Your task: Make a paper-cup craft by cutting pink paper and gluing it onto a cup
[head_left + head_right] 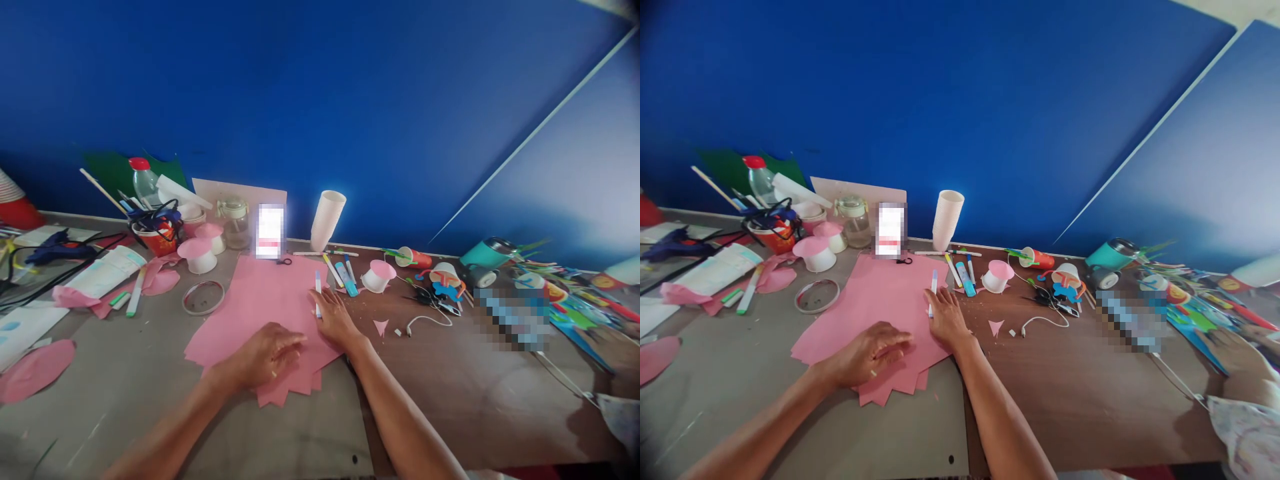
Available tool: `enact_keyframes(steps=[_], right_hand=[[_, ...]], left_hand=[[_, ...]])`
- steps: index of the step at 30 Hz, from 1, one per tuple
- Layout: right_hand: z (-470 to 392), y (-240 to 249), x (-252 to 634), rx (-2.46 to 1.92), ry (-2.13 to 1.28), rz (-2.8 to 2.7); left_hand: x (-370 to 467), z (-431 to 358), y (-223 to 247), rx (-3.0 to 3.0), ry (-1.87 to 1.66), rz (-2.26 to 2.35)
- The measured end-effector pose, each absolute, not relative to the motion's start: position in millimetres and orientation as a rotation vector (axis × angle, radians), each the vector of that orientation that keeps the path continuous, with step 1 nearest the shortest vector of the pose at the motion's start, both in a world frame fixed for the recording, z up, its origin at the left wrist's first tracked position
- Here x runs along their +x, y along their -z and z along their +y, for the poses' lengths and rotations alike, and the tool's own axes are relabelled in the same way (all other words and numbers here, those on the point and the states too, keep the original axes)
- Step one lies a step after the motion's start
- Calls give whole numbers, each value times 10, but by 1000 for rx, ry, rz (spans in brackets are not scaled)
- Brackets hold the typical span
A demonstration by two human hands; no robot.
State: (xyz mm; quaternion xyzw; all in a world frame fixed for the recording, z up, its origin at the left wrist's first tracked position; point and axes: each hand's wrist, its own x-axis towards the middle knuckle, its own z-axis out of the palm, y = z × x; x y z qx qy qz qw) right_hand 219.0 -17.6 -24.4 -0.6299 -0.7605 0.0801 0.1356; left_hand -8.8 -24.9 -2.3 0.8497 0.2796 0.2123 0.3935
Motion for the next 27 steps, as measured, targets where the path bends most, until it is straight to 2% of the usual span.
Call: enact_keyframes(steps=[3,6,10,15,22,27], right_hand=[[-187,222,2170,-1785,-190,-2254],[-233,188,2093,-1733,-117,-2292],[-320,164,1915,-1571,18,-2396],[-389,211,1700,-1398,133,-2447],[-429,337,1513,-1277,220,-2419],[-409,262,1547,-1359,161,-2434]], left_hand=[[-185,-68,189,2576,-592,874],[-258,52,313,2708,-669,1048],[-144,-54,261,2749,-904,908],[117,-301,90,2677,-1048,680],[234,-303,84,2496,-1054,869],[154,-270,67,2352,-1189,915]])
